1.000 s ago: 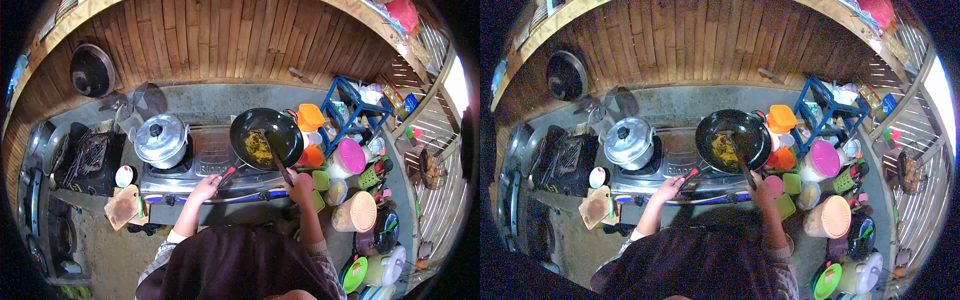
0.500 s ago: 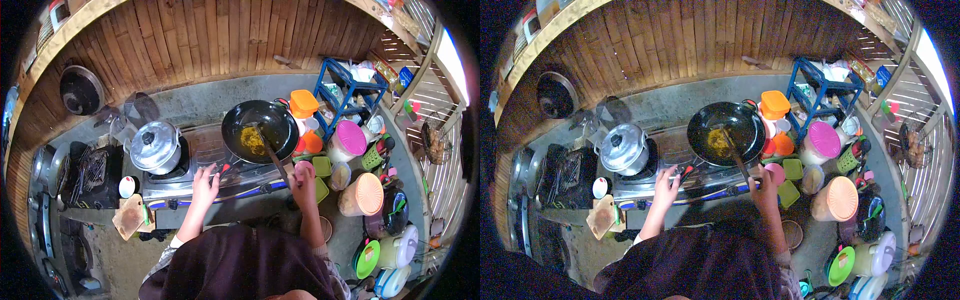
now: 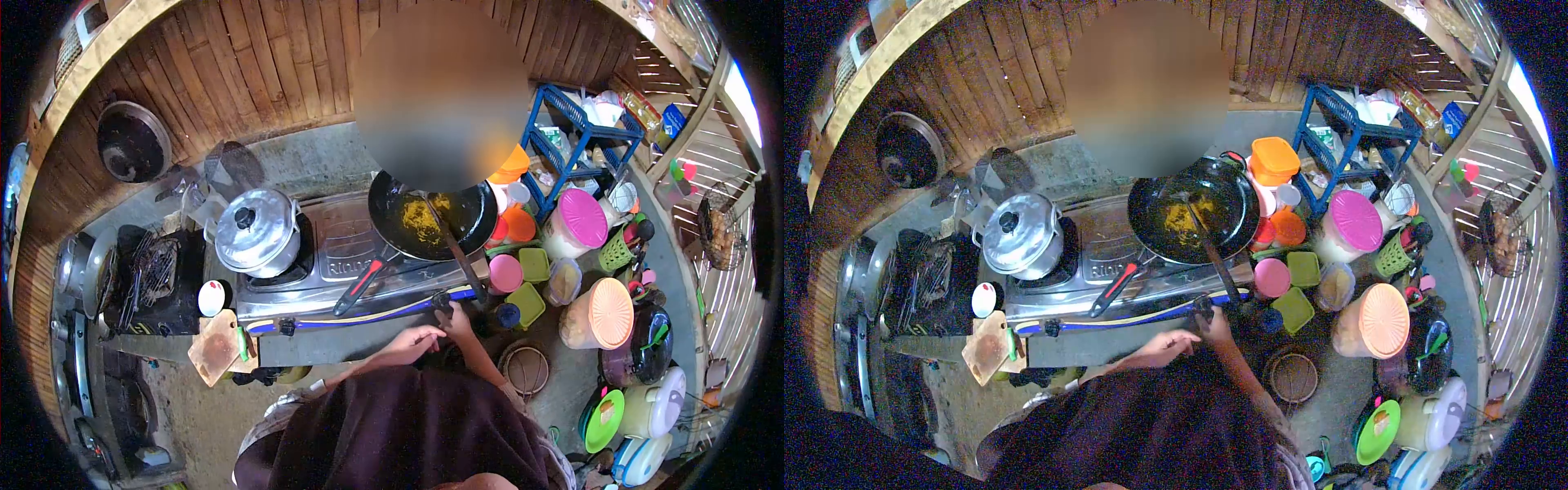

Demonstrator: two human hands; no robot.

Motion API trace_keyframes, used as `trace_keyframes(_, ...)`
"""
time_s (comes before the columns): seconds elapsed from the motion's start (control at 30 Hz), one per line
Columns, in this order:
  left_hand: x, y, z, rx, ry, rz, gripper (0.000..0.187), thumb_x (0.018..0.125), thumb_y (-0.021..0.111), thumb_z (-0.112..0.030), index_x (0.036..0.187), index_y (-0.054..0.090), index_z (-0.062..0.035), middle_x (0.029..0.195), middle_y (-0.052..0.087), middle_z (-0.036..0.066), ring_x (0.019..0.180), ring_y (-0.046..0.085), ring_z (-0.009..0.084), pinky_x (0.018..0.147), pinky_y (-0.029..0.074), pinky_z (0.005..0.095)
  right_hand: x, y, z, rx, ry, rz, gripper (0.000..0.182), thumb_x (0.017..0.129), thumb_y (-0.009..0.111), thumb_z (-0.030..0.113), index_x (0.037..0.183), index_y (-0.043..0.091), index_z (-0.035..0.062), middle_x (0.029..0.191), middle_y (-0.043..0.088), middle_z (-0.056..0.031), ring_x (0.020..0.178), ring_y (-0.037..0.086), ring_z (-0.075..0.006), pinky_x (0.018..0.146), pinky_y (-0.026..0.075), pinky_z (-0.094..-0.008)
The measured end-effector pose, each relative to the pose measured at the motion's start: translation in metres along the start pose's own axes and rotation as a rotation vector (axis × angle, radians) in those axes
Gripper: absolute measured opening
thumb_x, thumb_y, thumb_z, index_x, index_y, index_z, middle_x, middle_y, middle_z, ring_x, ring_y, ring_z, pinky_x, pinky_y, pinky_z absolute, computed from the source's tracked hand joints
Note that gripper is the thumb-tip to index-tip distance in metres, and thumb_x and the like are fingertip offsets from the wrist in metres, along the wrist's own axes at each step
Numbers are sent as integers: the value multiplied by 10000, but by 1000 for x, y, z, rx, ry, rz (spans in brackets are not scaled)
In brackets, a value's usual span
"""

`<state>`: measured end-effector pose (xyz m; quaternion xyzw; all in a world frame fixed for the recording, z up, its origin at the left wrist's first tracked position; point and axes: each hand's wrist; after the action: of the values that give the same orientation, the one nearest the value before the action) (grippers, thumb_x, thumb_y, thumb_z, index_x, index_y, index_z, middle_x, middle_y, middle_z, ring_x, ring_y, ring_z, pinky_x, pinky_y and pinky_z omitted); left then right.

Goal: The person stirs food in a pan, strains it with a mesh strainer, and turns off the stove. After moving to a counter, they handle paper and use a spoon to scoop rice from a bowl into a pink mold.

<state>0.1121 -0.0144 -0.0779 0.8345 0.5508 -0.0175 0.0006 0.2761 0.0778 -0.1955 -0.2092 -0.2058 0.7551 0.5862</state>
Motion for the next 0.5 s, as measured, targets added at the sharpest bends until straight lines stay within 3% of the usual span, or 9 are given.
trace_keyframes(0.03, 0, 2, 0, 10, -39, 35, 232, 915, 408, -122, 1087, 548, -55, 793, 589, 32, 745, 550, 94, 711, 442, 240, 2, -1, 1, -14, 83, 6, 617, 733, 693, 334, 1109, 418, -71, 664, 591, -108, 547, 595, -177, 528, 478, -304)
trace_keyframes(0.13, -1, 8, 15, 6, 46, 72, 247, 891, 396, -55, 1085, 549, -49, 820, 600, 41, 773, 564, 105, 726, 442, 238, 13, 10, -8, -33, 64, -73, 555, 738, 685, 339, 1025, 447, -73, 671, 600, -125, 544, 602, -182, 515, 477, -302)
trace_keyframes(0.17, -2, 7, 19, 65, 94, 77, 276, 866, 386, -8, 1084, 551, -47, 845, 610, 49, 799, 574, 109, 738, 443, 239, 14, 10, -13, -169, -72, -136, 488, 753, 670, 321, 963, 466, -69, 681, 606, -148, 536, 613, -201, 496, 482, -302)
trace_keyframes(0.2, -3, 8, 20, 66, 94, 78, 276, 866, 386, -8, 1084, 551, -47, 845, 610, 49, 799, 574, 109, 738, 443, 239, 15, 13, -18, -168, -72, -137, 488, 753, 670, 321, 963, 466, -69, 681, 606, -148, 536, 613, -201, 496, 482, -302)
trace_keyframes(0.3, 1, 8, 18, 55, 96, 108, 300, 852, 381, 4, 1096, 548, -45, 852, 614, 56, 820, 576, 107, 755, 440, 234, 22, 21, -24, -211, 28, -136, 432, 798, 618, 306, 943, 482, -77, 672, 609, -164, 539, 628, -241, 502, 501, -339)
trace_keyframes(0.43, 1, 8, 5, 60, 8, 194, 327, 818, 399, 3, 1103, 549, -52, 917, 605, 69, 874, 568, 122, 796, 431, 250, 22, 24, -23, -143, 180, -65, 402, 842, 551, 323, 907, 511, -72, 690, 604, -184, 523, 621, -232, 487, 499, -326)
trace_keyframes(0.5, 5, 12, 12, 52, 121, 303, 304, 783, 426, -19, 1040, 584, -54, 962, 580, 87, 927, 555, 149, 836, 413, 273, 13, 9, 3, 12, 250, -15, 399, 839, 555, 322, 915, 514, -67, 703, 607, -178, 523, 620, -223, 492, 499, -327)
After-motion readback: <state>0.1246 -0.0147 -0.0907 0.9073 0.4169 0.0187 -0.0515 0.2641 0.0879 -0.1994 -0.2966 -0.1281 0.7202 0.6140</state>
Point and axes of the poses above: each hand's wrist, its own x-axis towards the middle knuckle, its own y-axis out of the palm, z = x × y
